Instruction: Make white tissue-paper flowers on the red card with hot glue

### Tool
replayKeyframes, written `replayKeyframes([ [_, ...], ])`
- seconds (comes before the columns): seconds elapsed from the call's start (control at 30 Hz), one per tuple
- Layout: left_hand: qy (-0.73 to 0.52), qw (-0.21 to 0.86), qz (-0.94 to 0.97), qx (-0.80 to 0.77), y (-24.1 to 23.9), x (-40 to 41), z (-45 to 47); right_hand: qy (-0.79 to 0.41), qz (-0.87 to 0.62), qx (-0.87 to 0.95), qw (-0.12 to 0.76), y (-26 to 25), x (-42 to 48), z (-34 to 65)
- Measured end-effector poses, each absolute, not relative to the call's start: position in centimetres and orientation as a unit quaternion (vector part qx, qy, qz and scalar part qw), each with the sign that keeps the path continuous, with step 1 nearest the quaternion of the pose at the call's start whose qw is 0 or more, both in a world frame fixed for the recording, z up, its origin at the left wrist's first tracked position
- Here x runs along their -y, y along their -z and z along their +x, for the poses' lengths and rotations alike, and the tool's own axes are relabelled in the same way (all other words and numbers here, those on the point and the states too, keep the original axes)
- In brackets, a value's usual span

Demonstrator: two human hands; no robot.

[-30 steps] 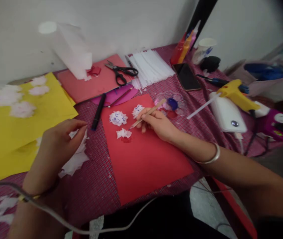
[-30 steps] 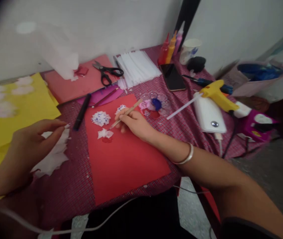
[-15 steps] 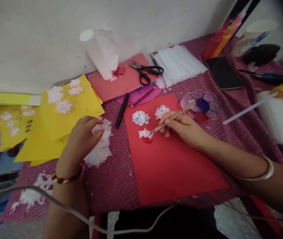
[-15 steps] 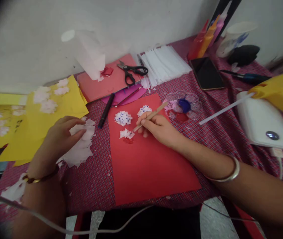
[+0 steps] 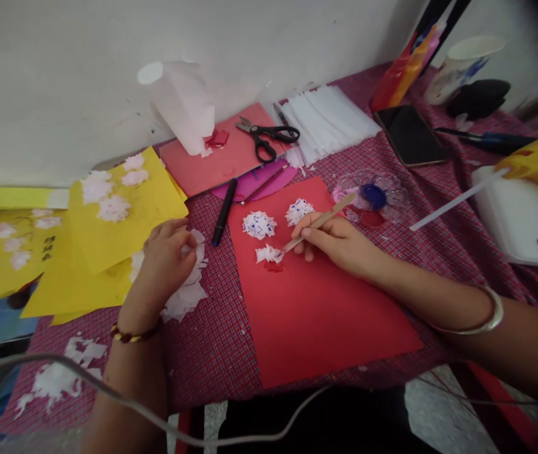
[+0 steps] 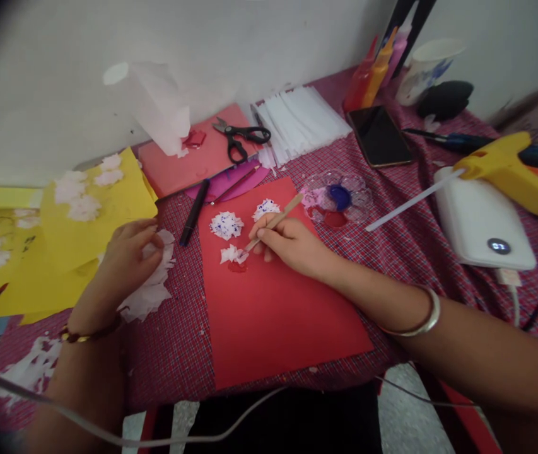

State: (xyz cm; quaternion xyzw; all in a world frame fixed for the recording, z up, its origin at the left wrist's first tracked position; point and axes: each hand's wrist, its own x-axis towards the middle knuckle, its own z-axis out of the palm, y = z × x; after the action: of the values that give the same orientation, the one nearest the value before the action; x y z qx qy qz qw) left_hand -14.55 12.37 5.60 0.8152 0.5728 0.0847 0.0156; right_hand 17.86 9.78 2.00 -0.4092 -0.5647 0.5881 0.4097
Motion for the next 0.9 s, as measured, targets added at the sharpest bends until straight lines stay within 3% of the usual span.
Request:
replayKeyframes([
  [0.23, -0.281, -0.024, 0.751, -0.597, -7.6, -11.6, -13.7, -0.586, -0.413, 0.565, 0.408, -2.2, -9.8, 17.8],
  [0.5, -0.217, -0.019, 0.756, -0.618, -2.9, -14.1, -14.9, -0.586, -0.399, 0.574, 0.410, -2.1, -9.8, 17.8],
  [0.67, -0.402, -0.006, 0.689, -0.603, -5.5, -12.2, -13.0, -0.583, -0.378, 0.567, 0.442, -1.9, -9.8, 17.9],
  [0.77, -0.460, 0.242, 0.603, -0.605, -7.1, -9.7, -10.2, -0.577, -0.337, 0.557, 0.494, -2.4, -9.3, 17.9],
  [0.9, -0.442, 0.425, 0.547, -0.570, -6.8, -7.9, -6.8, -0.579, -0.268, 0.575, 0.512, -3.3, -8.2, 17.6],
])
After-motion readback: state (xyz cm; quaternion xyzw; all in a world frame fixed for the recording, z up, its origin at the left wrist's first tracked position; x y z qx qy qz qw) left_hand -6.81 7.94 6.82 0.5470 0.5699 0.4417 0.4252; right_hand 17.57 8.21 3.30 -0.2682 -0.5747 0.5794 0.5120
